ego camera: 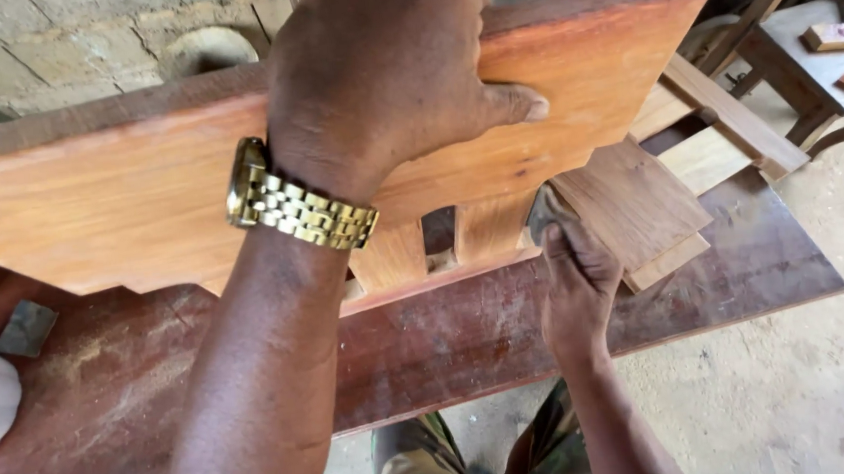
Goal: Manual sanding of wooden furniture components to prepare them for finishing.
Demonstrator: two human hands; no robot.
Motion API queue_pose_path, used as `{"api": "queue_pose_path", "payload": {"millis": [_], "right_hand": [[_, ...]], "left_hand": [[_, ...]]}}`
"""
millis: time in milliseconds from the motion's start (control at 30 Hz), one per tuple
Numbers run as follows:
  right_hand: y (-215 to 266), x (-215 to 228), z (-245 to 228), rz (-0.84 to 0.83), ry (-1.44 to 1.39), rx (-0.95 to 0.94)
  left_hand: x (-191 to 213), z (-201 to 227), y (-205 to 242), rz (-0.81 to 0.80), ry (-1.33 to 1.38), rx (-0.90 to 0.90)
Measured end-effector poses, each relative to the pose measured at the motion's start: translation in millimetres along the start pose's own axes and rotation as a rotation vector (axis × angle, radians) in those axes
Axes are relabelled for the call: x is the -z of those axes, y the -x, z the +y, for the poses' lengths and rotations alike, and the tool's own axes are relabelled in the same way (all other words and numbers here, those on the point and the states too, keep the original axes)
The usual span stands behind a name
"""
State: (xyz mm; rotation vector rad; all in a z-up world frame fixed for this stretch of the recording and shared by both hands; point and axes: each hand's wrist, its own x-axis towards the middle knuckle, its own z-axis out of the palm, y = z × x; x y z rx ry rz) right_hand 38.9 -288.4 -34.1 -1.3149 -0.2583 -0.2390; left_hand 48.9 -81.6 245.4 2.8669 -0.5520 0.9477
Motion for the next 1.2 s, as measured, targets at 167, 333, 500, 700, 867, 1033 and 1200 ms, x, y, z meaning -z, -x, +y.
{"api": "queue_pose_path", "payload": {"millis": [167,333,500,700,867,1033,1200], "right_hand": [[-10,-7,-4,0.045,-0.044,0.072],[-3,-1,-7,0.07,-0.203,0.099],[-19,-4,-14,0.013,-0.189,-0.084],[-11,2,-11,0.072,-0.118,-0.147],[-2,-4,-16,-0.013,-0.275,-0.048],[-5,1,-12,0.005,0.077,0.081],[-9,-5,-19,0.024,0.078,0.029]], "left_hand": [[5,3,-4,0.048,-0.023,0.005],[10,3,-8,-0.079,-0.006,0.03],[10,3,-11,-0.221,-0.023,0.088],[21,8,-14,-0.268,-0.022,0.087],[15,6,-8,-0.389,-0.005,0.125],[18,11,-9,-0.16,0.055,0.074],[22,9,-10,-0.086,-0.016,0.034]]}}
